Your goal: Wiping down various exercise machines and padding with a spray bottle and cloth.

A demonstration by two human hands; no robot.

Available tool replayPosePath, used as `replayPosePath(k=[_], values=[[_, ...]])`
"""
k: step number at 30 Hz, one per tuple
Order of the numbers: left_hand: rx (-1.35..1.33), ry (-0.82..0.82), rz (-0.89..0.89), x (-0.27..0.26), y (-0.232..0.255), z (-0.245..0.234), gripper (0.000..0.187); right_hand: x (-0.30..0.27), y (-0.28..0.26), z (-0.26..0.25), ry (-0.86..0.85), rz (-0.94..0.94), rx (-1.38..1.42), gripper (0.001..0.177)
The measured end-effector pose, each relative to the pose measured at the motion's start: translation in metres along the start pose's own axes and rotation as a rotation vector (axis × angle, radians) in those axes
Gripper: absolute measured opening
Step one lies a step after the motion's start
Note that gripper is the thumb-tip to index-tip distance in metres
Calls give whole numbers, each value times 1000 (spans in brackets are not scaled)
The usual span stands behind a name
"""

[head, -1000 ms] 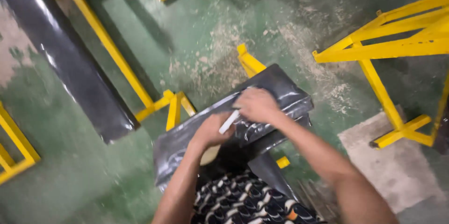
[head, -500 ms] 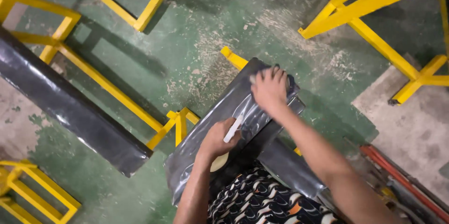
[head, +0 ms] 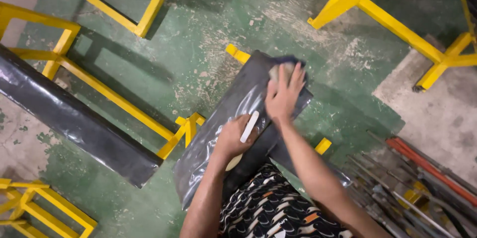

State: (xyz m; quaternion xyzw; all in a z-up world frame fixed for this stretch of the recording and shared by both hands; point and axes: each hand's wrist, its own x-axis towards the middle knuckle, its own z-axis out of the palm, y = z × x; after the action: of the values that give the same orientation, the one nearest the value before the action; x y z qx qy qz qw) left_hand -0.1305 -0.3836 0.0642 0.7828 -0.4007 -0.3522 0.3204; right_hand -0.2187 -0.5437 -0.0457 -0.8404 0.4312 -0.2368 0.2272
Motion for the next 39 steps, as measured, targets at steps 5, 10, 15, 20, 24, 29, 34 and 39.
replayPosePath(k=[5, 10, 15, 20, 24, 29, 34, 39], values=[[16, 40, 65, -1, 12, 5, 20, -109, 12, 9, -130, -97, 77, 67], [61, -5, 69, -12, 17, 12, 19, -72, 39, -2, -220, -94, -42, 62], [98, -22, 67, -27, 22, 20, 23, -14, 70, 4, 17, 65, 39, 60], [64, -26, 97, -37, 28, 29, 22, -83, 34, -7, -26, 119, -73, 64], [3, -16, 120, -41, 32, 36, 21, -161, 10, -30, -215, -48, 44, 81], [67, -60, 103, -39, 26, 46, 20, -135, 57, -20, -192, 8, 94, 63], [84, -89, 101, -43, 27, 52, 22, -43, 122, 15, 124, 166, 316, 56], [93, -152, 78, -42, 23, 63, 24, -44, 156, 44, 326, 721, 1103, 54]])
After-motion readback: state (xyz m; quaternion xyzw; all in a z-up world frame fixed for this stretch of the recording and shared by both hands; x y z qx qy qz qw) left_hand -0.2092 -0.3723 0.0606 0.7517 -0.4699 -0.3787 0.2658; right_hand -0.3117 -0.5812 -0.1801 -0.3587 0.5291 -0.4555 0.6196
